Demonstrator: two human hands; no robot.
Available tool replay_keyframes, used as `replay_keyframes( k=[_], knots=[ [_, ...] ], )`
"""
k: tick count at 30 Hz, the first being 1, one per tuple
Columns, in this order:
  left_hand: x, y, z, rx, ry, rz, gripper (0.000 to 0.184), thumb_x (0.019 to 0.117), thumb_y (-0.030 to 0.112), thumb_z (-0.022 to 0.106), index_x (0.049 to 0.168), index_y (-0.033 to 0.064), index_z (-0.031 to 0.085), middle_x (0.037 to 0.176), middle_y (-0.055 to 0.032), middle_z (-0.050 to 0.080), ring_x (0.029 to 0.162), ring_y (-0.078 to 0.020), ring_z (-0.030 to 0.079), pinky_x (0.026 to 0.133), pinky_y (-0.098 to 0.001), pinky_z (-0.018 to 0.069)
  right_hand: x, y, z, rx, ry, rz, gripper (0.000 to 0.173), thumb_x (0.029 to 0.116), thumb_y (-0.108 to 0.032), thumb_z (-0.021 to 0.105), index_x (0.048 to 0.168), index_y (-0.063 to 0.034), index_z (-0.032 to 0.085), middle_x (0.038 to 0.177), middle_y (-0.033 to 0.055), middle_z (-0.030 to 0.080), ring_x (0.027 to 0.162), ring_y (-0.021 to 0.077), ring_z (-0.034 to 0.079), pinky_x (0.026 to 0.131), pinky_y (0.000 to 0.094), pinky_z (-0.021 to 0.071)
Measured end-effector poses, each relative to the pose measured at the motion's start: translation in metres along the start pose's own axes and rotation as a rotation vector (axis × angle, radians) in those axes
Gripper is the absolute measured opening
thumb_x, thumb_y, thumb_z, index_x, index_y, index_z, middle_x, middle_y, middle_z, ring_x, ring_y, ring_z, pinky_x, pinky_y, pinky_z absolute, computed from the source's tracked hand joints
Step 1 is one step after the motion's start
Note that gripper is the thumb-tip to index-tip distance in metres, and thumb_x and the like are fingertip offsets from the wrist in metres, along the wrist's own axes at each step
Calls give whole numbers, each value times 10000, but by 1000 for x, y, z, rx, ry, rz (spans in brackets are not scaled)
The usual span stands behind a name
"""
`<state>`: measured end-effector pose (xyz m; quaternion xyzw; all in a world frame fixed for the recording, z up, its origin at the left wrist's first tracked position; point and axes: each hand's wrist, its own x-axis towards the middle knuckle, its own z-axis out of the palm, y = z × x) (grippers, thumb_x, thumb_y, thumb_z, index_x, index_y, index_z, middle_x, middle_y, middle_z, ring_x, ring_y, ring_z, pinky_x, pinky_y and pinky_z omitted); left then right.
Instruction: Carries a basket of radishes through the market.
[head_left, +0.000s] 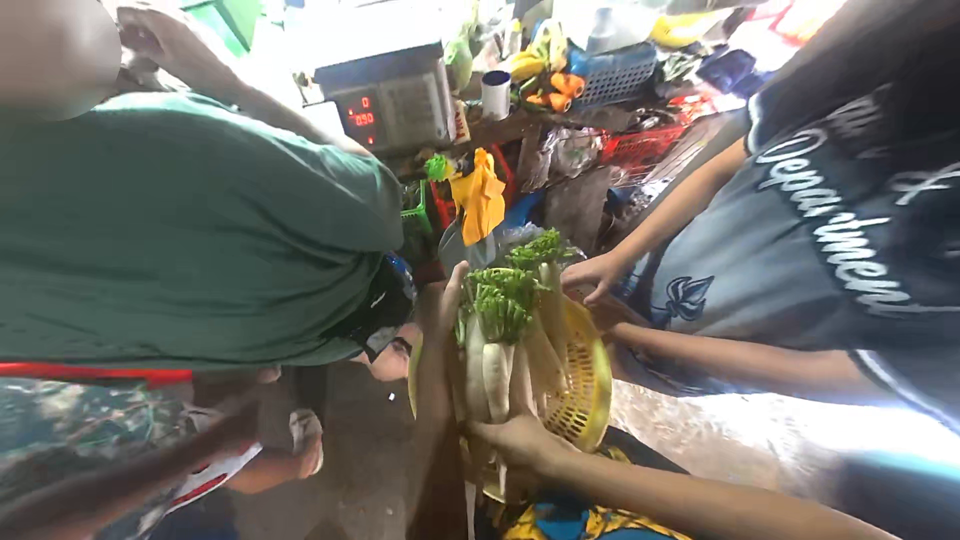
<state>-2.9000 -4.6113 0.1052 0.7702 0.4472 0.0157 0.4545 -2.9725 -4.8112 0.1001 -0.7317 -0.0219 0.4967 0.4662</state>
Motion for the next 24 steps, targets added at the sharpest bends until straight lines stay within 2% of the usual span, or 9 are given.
replay_keyframes(
  k=[3, 6, 9, 11, 14, 18, 19, 22, 24],
  knots=[
    [4, 3, -1, 53, -17, -2, 769, 953, 737, 467, 1043, 24, 739, 1077, -234, 706, 1078, -396, 653, 926, -623, 484, 7, 4, 2, 34, -56, -10, 1127, 720, -451, 900, 1562, -47, 270, 1375, 165, 593, 1253, 220, 608, 1058, 437, 520],
    [7, 4, -5, 145, -38, -7, 780, 970, 735, 426, 1084, 31, 741, 1124, -236, 705, 1123, -400, 649, 945, -632, 476, 4, -3, -1, -74, -110, 23, 1070, 755, -478, 868, 1556, -58, 298, 1383, 159, 589, 1263, 228, 595, 1063, 451, 502],
    [13, -3, -3, 91, -40, -20, 780, 958, 740, 439, 1112, 37, 739, 1140, -226, 705, 1138, -393, 644, 959, -635, 472, 2, -5, -1, -12, -208, 44, 1072, 797, -437, 858, 1581, -53, 235, 1407, 167, 570, 1284, 221, 578, 1077, 431, 486],
    [22, -12, 1, 20, -48, -19, 776, 922, 770, 458, 1089, 71, 752, 1115, -182, 724, 1105, -351, 665, 950, -621, 489, 7, 6, 1, 123, -264, 9, 1071, 771, -397, 884, 1562, -80, 235, 1362, 116, 600, 1224, 152, 619, 1027, 368, 540],
    [23, -23, 1, -120, -71, -7, 738, 898, 771, 500, 1065, 97, 752, 1059, -144, 730, 1033, -295, 683, 915, -569, 522, 9, 11, 1, 224, -287, -32, 1132, 711, -339, 930, 1563, -87, 230, 1408, 91, 566, 1259, 116, 593, 1050, 323, 533],
    [17, -47, -2, -248, -98, 12, 650, 948, 695, 485, 1160, 131, 728, 1096, -94, 726, 1020, -231, 677, 903, -508, 535, 8, 21, 3, 262, -281, -47, 1192, 685, -303, 946, 1586, -78, 199, 1450, 97, 541, 1295, 115, 572, 1081, 311, 510],
    [14, -52, -2, -306, -81, -9, 627, 962, 662, 495, 1178, 115, 716, 1085, -94, 722, 984, -219, 675, 874, -488, 541, 7, 25, 5, 319, -306, -53, 1141, 700, -270, 940, 1572, -77, 229, 1420, 88, 563, 1268, 110, 589, 1070, 306, 517],
    [1, -63, -6, -448, -3, -73, 540, 1017, 561, 503, 1132, 70, 696, 968, -82, 704, 850, -167, 663, 771, -399, 569, 4, 32, 15, 551, -394, -53, 825, 745, -112, 905, 1421, -37, 438, 1211, 68, 693, 1089, 124, 692, 971, 321, 588],
    [-9, -69, -12, -429, 36, -43, 476, 1067, 468, 431, 1139, 68, 678, 926, -41, 682, 808, -114, 642, 747, -348, 559, 4, 41, 25, 590, -434, -76, 789, 745, -112, 908, 1396, -24, 470, 1184, 60, 708, 1069, 118, 699, 968, 320, 590]
  ],
)
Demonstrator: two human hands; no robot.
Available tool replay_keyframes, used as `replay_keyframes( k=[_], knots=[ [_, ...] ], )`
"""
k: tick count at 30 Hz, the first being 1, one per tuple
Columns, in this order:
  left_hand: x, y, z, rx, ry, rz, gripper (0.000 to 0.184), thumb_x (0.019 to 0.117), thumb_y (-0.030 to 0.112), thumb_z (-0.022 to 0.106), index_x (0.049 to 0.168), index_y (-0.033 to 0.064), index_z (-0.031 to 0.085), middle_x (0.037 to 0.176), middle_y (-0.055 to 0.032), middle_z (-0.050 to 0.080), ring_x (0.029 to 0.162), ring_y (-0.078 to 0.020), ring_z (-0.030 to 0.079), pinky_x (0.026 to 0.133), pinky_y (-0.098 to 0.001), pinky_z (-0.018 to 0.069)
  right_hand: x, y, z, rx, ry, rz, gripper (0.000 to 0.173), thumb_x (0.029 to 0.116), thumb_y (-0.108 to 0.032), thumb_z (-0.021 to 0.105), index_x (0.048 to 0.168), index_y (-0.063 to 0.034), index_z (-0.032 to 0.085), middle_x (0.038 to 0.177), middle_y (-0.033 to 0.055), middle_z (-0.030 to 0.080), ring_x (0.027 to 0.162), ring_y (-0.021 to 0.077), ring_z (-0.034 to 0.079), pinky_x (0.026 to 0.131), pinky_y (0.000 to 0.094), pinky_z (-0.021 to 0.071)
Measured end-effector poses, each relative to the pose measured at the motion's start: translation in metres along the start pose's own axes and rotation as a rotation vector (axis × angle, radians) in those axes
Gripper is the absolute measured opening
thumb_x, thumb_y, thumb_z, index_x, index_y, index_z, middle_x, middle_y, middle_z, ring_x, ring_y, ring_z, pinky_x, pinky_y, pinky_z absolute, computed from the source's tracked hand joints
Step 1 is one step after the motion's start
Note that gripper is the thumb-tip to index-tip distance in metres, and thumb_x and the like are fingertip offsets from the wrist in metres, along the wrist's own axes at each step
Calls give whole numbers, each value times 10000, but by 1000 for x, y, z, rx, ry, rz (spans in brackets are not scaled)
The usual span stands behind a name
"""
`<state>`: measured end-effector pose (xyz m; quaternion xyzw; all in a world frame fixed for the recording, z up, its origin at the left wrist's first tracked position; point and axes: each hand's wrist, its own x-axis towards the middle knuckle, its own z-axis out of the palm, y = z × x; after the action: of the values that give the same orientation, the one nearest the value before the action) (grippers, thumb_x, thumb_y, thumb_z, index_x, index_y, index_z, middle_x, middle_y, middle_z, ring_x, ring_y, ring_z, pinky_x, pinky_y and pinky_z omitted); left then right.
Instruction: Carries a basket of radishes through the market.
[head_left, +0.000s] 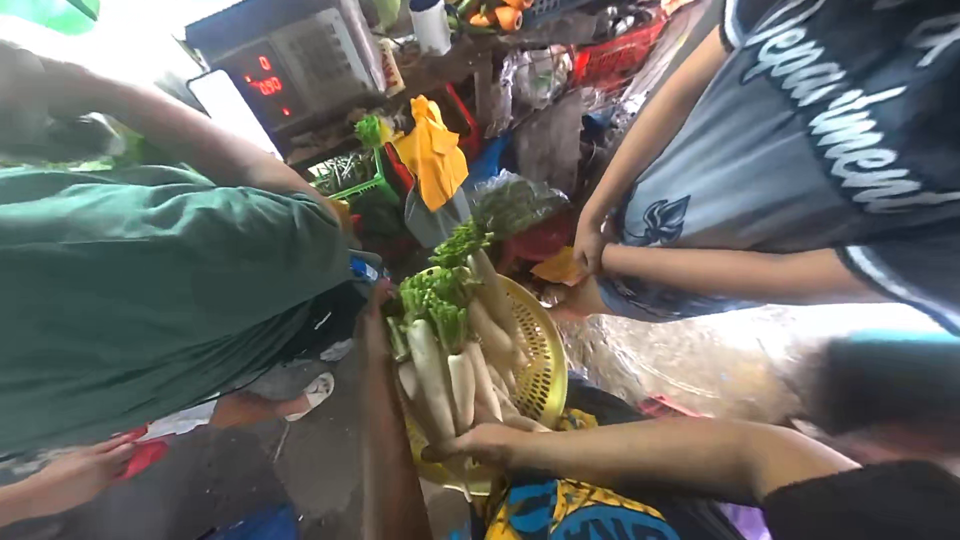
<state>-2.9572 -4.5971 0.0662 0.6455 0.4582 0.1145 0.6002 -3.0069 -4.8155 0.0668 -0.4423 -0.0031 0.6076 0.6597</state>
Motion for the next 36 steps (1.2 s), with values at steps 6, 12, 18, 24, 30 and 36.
replay_keyframes(
  k=[6, 12, 18, 24, 30, 36],
  knots=[
    [-23, 5, -23, -57, 64, 80, 351, 1093, 310, 357, 1176, 62, 591, 868, 52, 672, 766, -8, 646, 716, -230, 566, 6, 23, 19, -44, 63, -65, 888, 650, -71, 900, 1413, -37, 446, 1176, 82, 690, 1044, 121, 690, 939, 337, 588],
    [-15, 3, -35, -240, -12, 134, 333, 1103, 290, 254, 1194, 112, 520, 809, 87, 703, 724, 0, 684, 655, -215, 595, -14, -12, 16, 71, -23, -60, 608, 699, 55, 823, 1235, -28, 549, 953, 52, 732, 817, 119, 726, 771, 318, 634],
    [3, 20, -14, -300, 45, 67, 319, 1131, 208, 251, 1152, 78, 542, 804, 35, 644, 701, 0, 630, 648, -181, 552, -49, -69, -22, -190, -81, -88, 542, 754, -38, 845, 1231, -37, 588, 997, 11, 747, 901, 85, 728, 851, 305, 623],
    [39, 24, 20, 468, 97, -8, 556, 1067, 428, 489, 1253, -76, 634, 1243, -300, 635, 1206, -420, 588, 1032, -612, 432, -34, -94, -34, -277, 63, -578, 443, 800, -74, 853, 1182, -51, 630, 1015, -45, 766, 935, 49, 732, 893, 272, 620],
    [96, 46, 60, 552, 126, 74, 677, 1076, 538, 354, 966, -18, 725, 967, -229, 702, 984, -381, 666, 866, -633, 468, 13, -192, -68, -329, 233, -702, 328, 824, -80, 794, 1112, -5, 654, 917, 63, 769, 799, 187, 752, 757, 380, 650],
    [175, 77, 76, 684, 192, -186, 696, 1068, 602, 292, 1147, 95, 761, 1110, -215, 734, 1098, -416, 679, 894, -665, 478, 101, -353, -105, -348, 316, -474, 457, 793, -76, 725, 1194, 27, 531, 889, 150, 729, 692, 252, 723, 606, 387, 630]
  ],
)
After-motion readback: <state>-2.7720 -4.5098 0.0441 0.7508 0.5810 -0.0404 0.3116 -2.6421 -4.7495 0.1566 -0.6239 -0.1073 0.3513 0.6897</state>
